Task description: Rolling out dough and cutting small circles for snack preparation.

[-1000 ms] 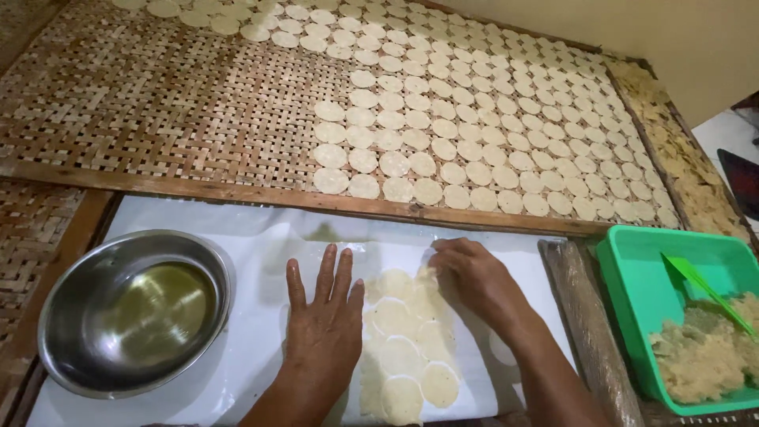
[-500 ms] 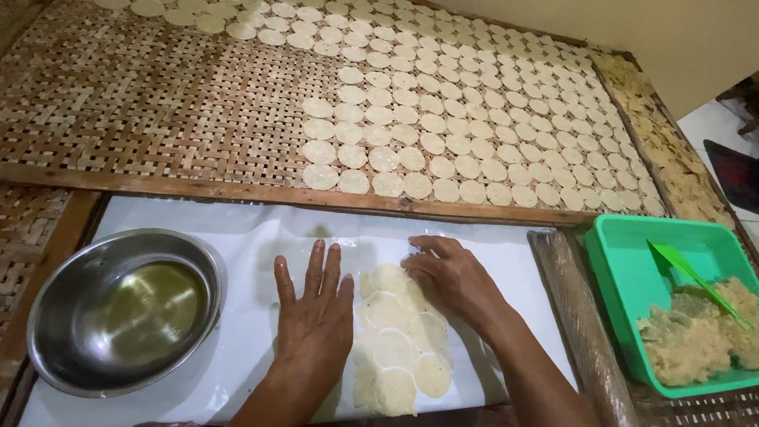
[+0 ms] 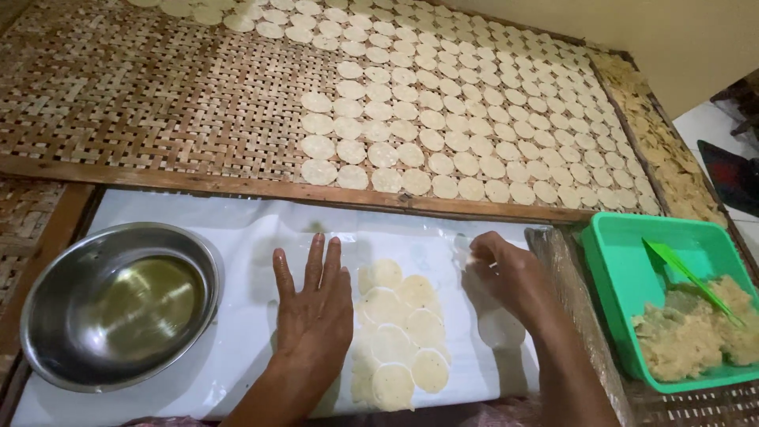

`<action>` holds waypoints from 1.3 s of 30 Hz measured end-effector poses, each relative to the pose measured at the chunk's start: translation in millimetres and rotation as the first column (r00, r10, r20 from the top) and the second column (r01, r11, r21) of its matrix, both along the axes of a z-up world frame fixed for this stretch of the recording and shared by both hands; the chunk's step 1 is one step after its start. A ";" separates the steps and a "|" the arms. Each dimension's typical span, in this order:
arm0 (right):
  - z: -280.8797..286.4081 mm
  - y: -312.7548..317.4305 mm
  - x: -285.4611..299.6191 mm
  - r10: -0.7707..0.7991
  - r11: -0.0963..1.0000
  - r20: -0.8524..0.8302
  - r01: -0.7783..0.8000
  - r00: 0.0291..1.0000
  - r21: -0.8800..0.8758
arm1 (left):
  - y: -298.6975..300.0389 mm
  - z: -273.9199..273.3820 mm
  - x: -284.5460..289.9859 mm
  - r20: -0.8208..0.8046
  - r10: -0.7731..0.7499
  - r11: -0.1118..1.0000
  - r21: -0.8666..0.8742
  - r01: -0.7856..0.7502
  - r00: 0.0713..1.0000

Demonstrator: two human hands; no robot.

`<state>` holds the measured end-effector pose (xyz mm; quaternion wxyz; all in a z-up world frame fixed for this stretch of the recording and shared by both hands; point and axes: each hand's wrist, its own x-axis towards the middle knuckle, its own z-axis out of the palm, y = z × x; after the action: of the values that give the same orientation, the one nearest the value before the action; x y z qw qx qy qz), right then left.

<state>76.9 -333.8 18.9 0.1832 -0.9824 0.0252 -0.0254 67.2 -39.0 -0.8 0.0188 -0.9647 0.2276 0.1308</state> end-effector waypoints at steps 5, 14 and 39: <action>10.5 9.5 -5.6 -0.076 0.997 -0.178 0.078 0.981 0.003 | -4.3 -19.9 5.2 0.110 0.029 0.993 -0.116 -0.016 0.994; -1.8 0.2 -14.9 0.042 0.999 -0.054 -0.041 0.998 0.013 | -6.8 -47.1 3.5 0.243 0.044 0.917 -0.394 0.057 0.969; 2.1 7.1 -25.0 -0.011 1.000 -0.099 0.014 0.995 0.025 | 23.6 14.0 -53.0 -0.206 -0.072 0.982 -0.184 0.034 0.976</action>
<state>51.9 -326.7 21.0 0.1940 -0.9799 0.0407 0.0224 14.1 -15.4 13.2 -0.0889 -0.9366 0.2648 0.2114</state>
